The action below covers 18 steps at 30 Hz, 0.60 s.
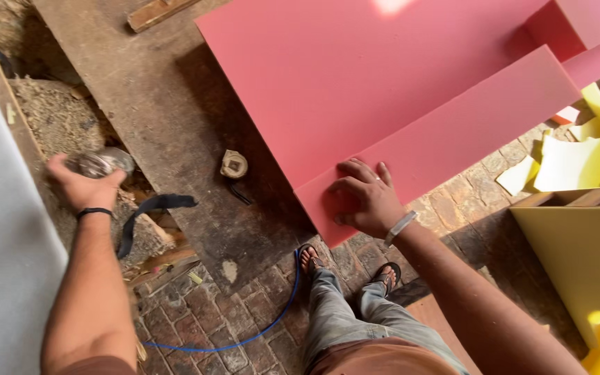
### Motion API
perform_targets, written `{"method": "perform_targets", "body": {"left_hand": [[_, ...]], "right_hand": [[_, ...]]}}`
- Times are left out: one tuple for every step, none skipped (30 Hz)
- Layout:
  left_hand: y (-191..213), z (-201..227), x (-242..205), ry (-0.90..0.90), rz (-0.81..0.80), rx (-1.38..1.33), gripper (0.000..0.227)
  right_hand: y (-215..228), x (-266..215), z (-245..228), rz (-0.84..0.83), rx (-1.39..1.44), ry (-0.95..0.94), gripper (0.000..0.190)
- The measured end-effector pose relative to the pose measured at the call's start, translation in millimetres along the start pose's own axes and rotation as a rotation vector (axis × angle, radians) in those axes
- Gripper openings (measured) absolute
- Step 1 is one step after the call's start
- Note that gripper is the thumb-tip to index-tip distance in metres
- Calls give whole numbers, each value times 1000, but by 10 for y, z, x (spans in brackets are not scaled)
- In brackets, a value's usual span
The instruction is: The person measures and marks a pink foam sheet, then uses a long knife and a wooden straightedge to cut it into strips. The person stacks the cut pieces and uses a handheld air tool to smooth the cut edges.
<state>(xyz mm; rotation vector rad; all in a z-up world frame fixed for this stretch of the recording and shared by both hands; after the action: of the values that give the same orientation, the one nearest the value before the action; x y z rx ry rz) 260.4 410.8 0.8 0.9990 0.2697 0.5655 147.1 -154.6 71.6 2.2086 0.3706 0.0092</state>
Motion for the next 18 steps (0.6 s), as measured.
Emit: {"method": "perform_targets", "body": {"left_hand": [[149,142,-56,-165,78,-3,100],[372,223,-90,-289,128,-12,100],[617,334,-119,-414,175,-21,100],[810,432,-185,-475,179,4,103],[1033,557,-294,-551,201,44,106],[1281,692,-419,-621,232,84,109],[1557,798,-568,-659,244,82,109],[1766,940,-744,-702,236,65,109],[1998,1047,-904,-698,194,-12,107],[2200,1165,-1138,-724,184,-39,106],[2399,1293,-1372,-750,174,-66,105],[2566,1464,-1636,-814,186,-38,105],[2723,1616,-1889,-846,167,-42,106],[2799,1795,-2146,-885,136,-61,107],[2876,1940,-2407,-892,78,-114,109],[2874,2088,-2621,-859,25,-150,112],[2853,2231,-2850,-827,-27,-184,115],[2795,2356,-3064,-754,-71,-201,120]], "right_hand": [[36,-15,28,10,-34,-8,61],[-18,-3,-8,13,-48,-3,62],[-70,-13,-37,17,-62,1,62],[-73,0,-19,12,-53,7,62],[-80,-2,8,6,-45,12,62],[-94,19,40,0,-38,26,62],[-106,26,77,2,-71,30,63],[-115,-18,104,0,-100,40,64],[-114,-73,126,-1,-128,50,64],[-124,-68,139,-2,-108,52,64],[-107,-69,149,-4,-89,54,63],[-106,-17,107,-3,-63,57,63],[-107,51,26,-15,-92,78,64],[-56,23,-24,-21,-128,83,65],[-11,-20,-94,-25,-165,89,66],[46,-148,-140,-59,-72,96,72],[66,-278,-223,-93,20,103,78],[99,-381,-301,-124,103,102,84]]}}
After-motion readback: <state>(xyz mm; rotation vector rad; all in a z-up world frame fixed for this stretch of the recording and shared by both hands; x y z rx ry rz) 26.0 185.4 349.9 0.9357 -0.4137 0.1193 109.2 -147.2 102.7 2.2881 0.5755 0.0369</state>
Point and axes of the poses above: each hand's wrist, its own x-axis towards the middle knuckle, its own y-axis out of the back of the hand, z = x × y, the point moved 8 cm from there along x, towards the middle knuckle, and after that the axes turned 3 degrees about x, right-handed, at the moved point
